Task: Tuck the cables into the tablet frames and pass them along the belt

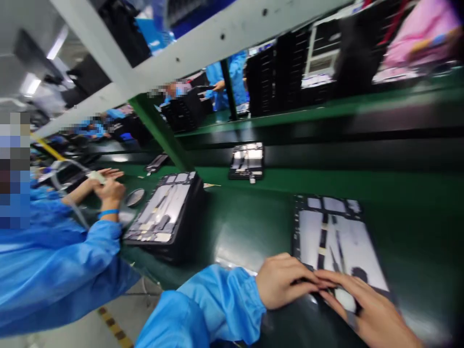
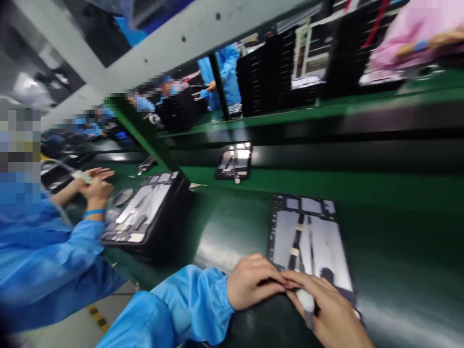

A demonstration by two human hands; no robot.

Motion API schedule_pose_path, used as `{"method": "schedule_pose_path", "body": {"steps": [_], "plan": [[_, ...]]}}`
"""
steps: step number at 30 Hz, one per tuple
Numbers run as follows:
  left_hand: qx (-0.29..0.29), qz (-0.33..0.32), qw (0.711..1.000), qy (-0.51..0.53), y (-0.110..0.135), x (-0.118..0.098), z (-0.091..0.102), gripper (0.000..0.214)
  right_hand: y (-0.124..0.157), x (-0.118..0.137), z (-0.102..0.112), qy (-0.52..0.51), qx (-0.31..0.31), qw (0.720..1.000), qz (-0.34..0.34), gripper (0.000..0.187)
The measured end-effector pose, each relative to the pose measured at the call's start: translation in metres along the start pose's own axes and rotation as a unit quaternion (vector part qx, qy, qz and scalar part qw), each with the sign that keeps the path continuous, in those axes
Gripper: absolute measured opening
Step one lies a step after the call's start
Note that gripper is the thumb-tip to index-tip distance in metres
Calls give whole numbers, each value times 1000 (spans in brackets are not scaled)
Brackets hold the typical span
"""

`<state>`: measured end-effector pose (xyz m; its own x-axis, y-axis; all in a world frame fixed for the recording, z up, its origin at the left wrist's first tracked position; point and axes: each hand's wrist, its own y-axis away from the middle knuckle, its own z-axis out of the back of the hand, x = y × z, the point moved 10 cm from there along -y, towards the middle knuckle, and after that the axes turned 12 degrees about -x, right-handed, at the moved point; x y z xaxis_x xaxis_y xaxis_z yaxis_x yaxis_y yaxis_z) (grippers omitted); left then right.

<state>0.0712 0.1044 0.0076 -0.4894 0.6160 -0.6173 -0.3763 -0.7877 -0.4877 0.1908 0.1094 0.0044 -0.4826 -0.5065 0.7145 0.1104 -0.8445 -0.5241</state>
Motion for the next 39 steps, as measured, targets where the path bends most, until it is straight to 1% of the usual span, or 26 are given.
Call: {"method": "schedule_pose_path", "body": {"steps": [1,2,3,6,8,10,13,17,21,24,27,28,31,33,35,37,39], "plan": [[-18,3,1000,23,-3,-2,7,20,-1,4,0,-10,7,1000,1,14],[-31,11,999,37,-4,-3,14,23,-3,5,1,-3,1,1000,-11,14],[-37,22,998,45,-5,-2,19,27,-5,6,1,-1,3,1000,-19,15],[-28,64,997,45,-5,4,25,32,-7,6,-2,9,15,999,-42,18],[-20,92,995,43,-3,9,24,28,-5,4,-4,10,25,998,-59,18],[-17,115,992,45,-2,13,22,20,-3,3,-6,6,39,997,-70,19],[-21,136,989,56,-3,16,19,7,-2,5,-7,1,48,996,-72,20],[-20,146,986,81,-4,16,16,8,-5,10,-7,-3,56,996,-72,23],[-12,138,985,106,-6,12,15,9,-7,12,-7,-14,70,994,-84,23],[-9,146,983,106,-7,11,16,8,-7,12,-5,-13,57,994,-90,22],[-9,163,982,93,-5,13,18,20,-6,12,-3,-12,42,995,-94,21],[-8,165,982,87,-4,14,18,21,-6,13,-3,-13,36,995,-94,21],[-6,163,984,76,-3,15,17,9,-7,15,-1,-13,23,996,-84,21],[-2,165,983,79,-2,17,16,10,-8,18,-2,-14,27,997,-73,21],[9,180,980,83,-1,19,14,7,-8,20,-3,-16,37,997,-65,22],[19,200,976,85,0,22,12,14,-9,21,-3,-19,40,997,-62,22],[21,211,974,82,1,23,11,15,-8,22,-3,-20,39,997,-62,23]]}}
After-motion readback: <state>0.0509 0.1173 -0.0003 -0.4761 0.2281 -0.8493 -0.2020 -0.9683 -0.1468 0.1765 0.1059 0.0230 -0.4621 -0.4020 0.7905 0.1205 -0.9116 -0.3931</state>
